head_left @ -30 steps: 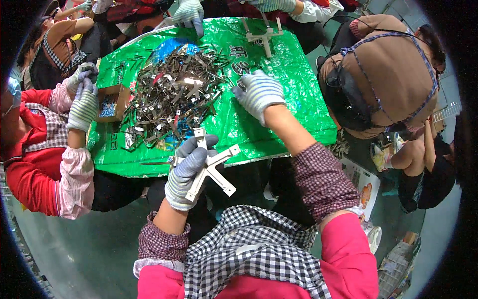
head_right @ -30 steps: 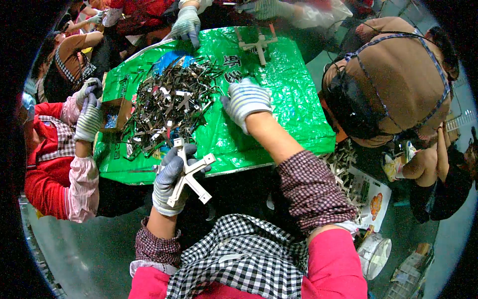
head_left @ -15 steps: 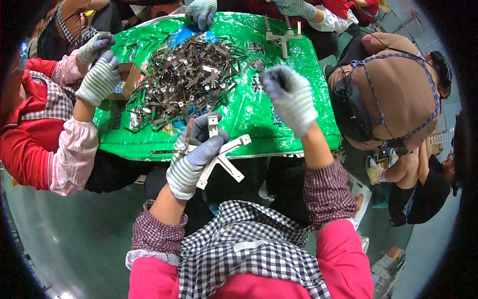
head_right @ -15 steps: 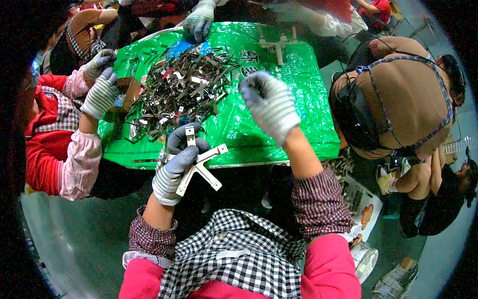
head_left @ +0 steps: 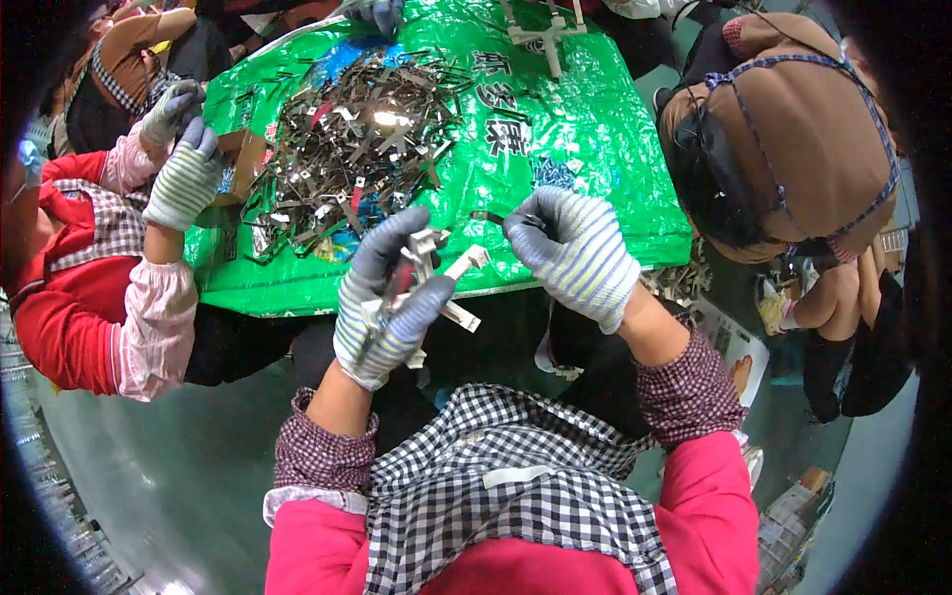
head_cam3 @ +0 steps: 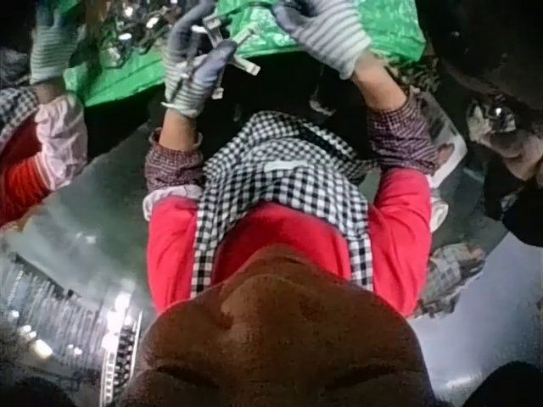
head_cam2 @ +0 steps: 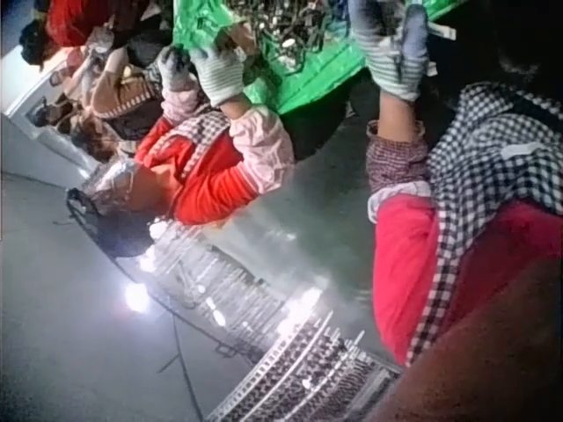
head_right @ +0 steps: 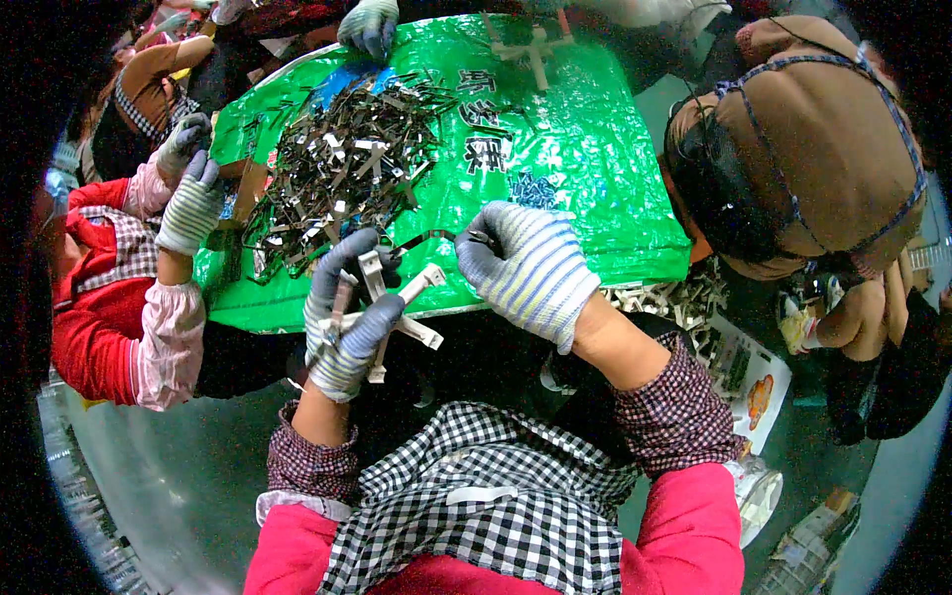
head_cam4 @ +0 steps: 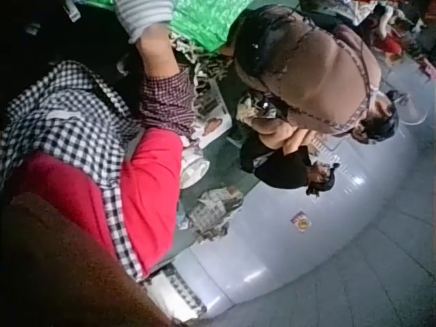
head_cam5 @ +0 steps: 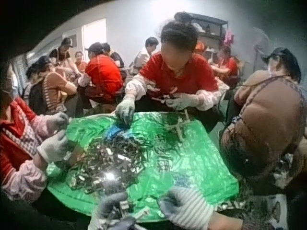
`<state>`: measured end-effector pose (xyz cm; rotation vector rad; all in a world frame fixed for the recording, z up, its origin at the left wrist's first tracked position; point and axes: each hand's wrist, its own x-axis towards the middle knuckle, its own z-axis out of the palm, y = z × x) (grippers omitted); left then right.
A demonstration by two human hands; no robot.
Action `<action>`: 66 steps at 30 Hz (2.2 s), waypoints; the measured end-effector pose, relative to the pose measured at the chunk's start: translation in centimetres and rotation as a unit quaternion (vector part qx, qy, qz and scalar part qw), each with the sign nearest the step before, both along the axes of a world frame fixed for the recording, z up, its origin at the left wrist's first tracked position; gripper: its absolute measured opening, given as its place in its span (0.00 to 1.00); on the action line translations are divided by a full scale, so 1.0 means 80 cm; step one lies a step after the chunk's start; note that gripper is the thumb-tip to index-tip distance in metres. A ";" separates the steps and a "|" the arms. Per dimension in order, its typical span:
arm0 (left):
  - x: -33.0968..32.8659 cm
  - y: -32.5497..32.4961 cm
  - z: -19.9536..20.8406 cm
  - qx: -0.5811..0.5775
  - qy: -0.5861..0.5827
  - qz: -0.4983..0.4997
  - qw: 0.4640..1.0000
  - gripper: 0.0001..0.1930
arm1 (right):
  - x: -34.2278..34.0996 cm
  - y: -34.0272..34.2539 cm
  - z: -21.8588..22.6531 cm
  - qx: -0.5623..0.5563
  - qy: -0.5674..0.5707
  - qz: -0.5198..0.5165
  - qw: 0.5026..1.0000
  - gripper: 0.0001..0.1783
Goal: The person assembles parts by attaching metal strips onto the arms of a plastic bracket by hand.
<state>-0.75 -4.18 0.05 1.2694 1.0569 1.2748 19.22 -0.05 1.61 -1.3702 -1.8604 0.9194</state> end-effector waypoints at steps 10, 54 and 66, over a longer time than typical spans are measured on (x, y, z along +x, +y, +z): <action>-0.006 0.013 -0.008 0.179 0.261 -0.152 0.936 0.24 | -0.004 -0.009 -0.011 -0.095 0.013 0.037 0.995 0.15; -0.011 0.009 0.000 -0.067 0.124 -0.169 0.975 0.26 | 0.060 0.053 -0.058 0.028 -0.285 0.007 0.958 0.09; -0.016 0.011 -0.007 -0.033 0.106 -0.177 0.978 0.26 | 0.058 0.048 -0.058 0.070 -0.322 0.031 0.944 0.12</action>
